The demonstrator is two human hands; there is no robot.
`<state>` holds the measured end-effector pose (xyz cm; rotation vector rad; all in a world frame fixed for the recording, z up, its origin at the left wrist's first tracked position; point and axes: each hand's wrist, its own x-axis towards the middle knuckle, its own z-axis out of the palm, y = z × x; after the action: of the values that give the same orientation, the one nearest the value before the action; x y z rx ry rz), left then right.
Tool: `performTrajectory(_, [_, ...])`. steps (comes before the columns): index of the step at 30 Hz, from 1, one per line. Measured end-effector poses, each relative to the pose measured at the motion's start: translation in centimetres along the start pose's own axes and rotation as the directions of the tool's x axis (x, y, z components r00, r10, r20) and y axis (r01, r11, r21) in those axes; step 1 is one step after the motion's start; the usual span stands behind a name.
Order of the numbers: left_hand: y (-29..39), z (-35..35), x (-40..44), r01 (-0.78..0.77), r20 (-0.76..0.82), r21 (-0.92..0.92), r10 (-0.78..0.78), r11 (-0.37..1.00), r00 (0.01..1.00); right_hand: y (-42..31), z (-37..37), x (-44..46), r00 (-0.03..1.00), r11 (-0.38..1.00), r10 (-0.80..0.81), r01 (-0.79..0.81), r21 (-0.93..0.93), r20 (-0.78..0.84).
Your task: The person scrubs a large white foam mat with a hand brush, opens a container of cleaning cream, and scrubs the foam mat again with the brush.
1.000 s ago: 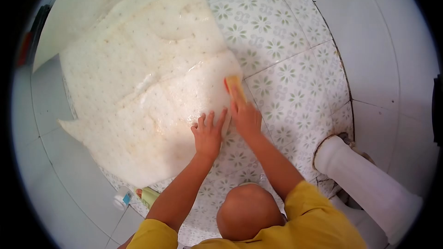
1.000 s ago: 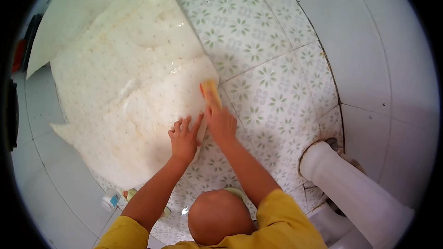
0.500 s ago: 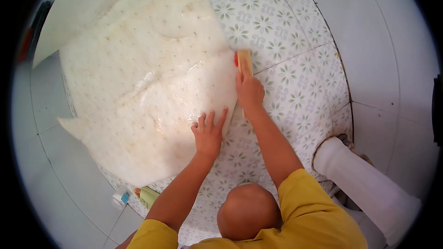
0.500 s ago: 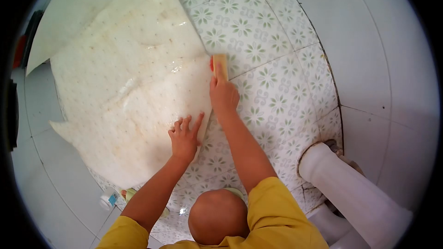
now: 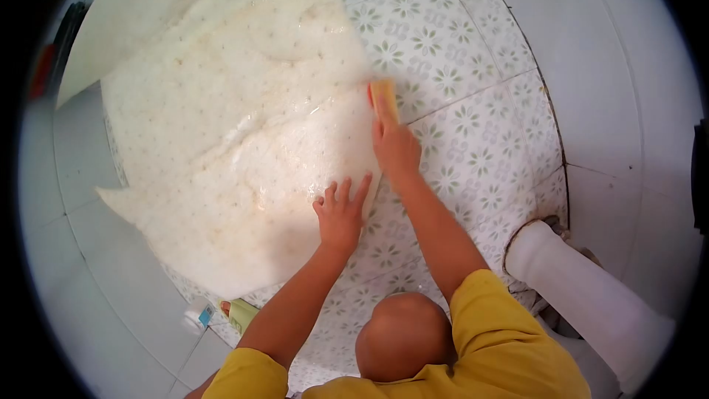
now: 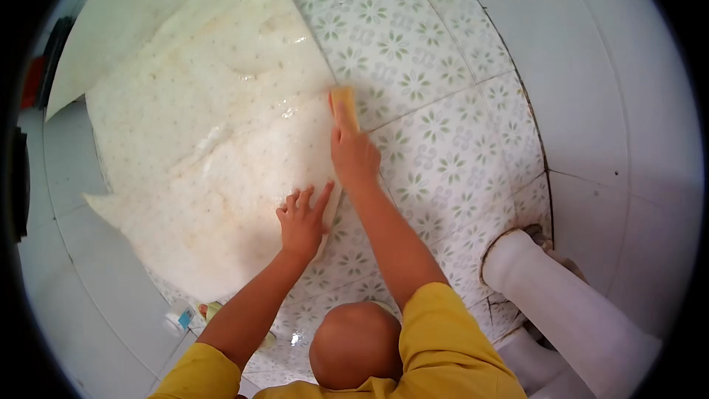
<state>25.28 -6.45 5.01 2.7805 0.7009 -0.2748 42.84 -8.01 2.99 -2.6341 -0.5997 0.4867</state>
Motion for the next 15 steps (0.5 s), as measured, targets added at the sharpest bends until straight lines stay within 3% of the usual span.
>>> performTrajectory(5, [-0.4, 0.6, -0.1, 0.014, 0.024, -0.046, -0.013, 0.999, 1.000, 1.4, -1.1, -9.5, 0.972, 0.989, -0.120, 0.135, -0.062, 0.204])
performTrajectory(10, [0.1, 0.0, 0.1, 0.008, 0.007, -0.016, -0.008, 1.000, 1.000, -0.4, -1.0, 1.7, 0.998, 0.995, -0.055, 0.056, -0.084, 0.019])
performTrajectory(13, [0.0, 0.1, -0.2, 0.015, 0.009, -0.026, -0.014, 1.000, 1.000, -0.7, -0.5, 0.1, 0.999, 0.998, -0.030, 0.031, -0.047, 0.027])
performTrajectory(15, [-0.2, 0.8, -0.2, 0.019, -0.011, -0.031, -0.019, 0.999, 1.000, -0.3, -0.9, -4.6, 0.988, 0.999, -0.047, 0.045, 0.022, 0.149])
